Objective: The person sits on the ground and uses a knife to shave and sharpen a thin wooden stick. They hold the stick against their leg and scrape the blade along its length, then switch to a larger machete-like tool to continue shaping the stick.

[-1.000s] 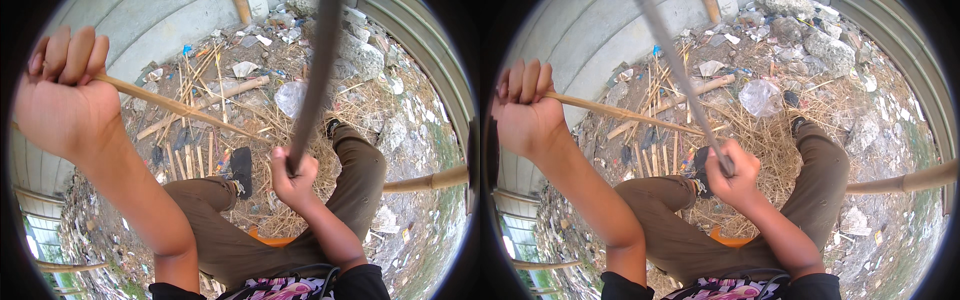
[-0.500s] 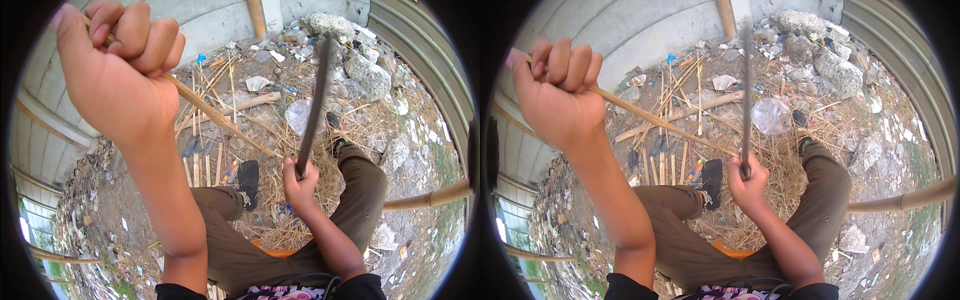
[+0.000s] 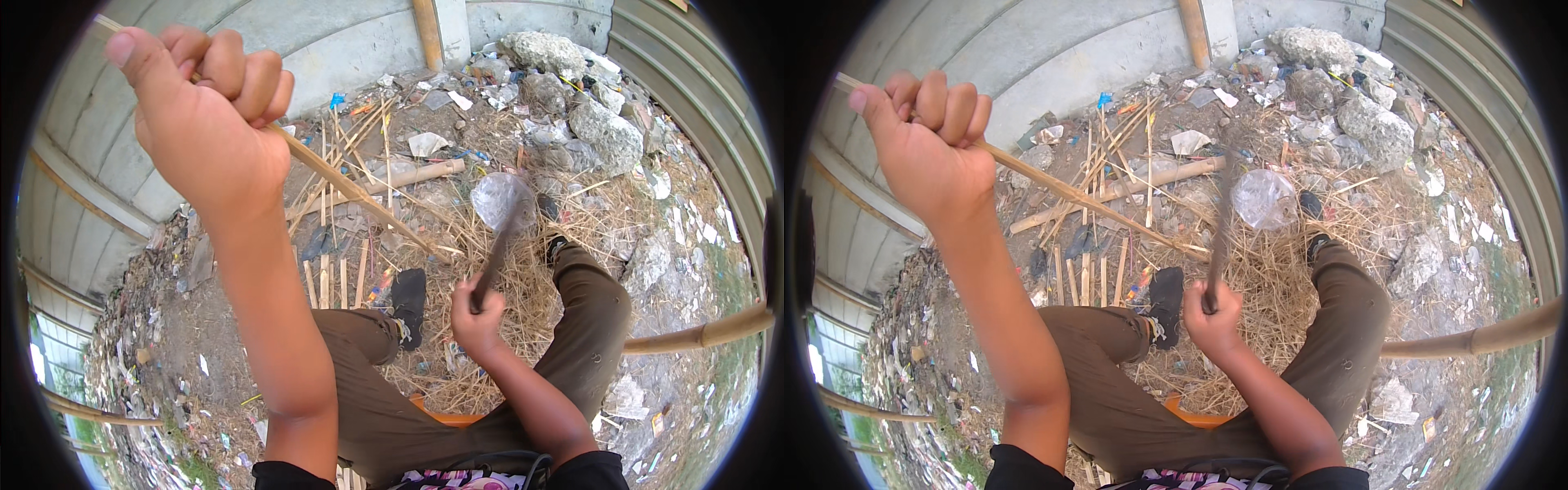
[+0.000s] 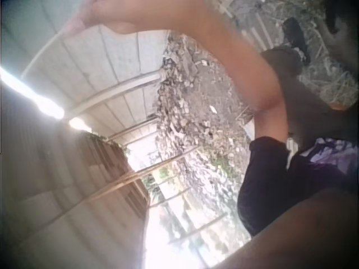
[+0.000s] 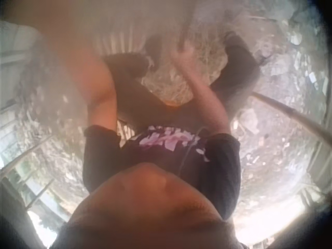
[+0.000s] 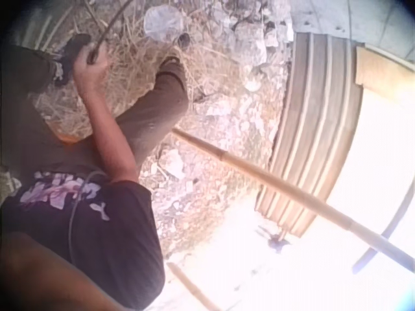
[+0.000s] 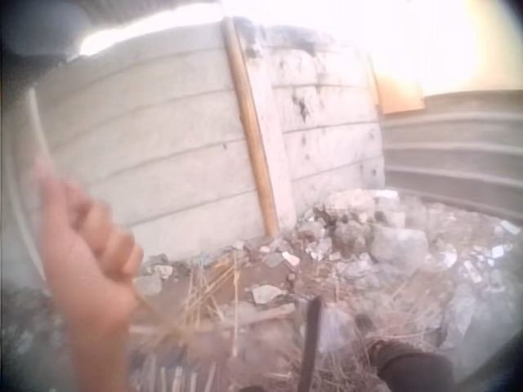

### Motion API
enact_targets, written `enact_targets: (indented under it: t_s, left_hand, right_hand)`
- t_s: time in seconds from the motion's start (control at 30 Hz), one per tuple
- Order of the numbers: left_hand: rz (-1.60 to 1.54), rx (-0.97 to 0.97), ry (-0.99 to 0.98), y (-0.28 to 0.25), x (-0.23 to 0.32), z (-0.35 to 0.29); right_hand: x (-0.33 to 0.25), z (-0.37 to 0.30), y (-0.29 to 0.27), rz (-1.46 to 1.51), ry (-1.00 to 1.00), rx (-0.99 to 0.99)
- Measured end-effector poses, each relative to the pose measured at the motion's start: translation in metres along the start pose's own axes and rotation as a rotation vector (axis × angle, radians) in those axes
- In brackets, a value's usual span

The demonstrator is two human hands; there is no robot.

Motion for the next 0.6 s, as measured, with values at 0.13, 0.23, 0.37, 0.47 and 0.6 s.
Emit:
enact_targets:
  t_s: [0.13,0.23,0.37,0.47,0.6]
  left_hand:
    - [0.035,0.054,-0.023,-0.002,0.000,0.002]
    - [0.045,0.031,0.005,-0.013,0.001,0.000]
    - [0.069,0.068,0.020,-0.012,0.002,0.001]
    - [0.156,0.122,0.029,0.002,-0.004,-0.001]
    - [0.200,0.230,0.092,-0.015,0.000,0.003]
  right_hand:
    - [0.039,-0.015,0.016,-0.555,0.189,-0.256]
    - [-0.030,0.003,0.001,-0.299,0.050,-0.139]
    - [-0.056,0.010,-0.008,0.000,-0.072,0.064]
    - [0.055,-0.006,0.016,-0.189,0.065,-0.063]
    - [0.063,-0.009,0.024,-0.500,0.182,-0.197]
Point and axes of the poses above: each hand's wrist, its own z-axis towards the middle knuckle, its own y-axis out of the palm, x = y × z, the point moved 3 cm from there along z, towards the middle knuckle, and after that the axes turned 11 degrees about -z, right-handed, at the moved point
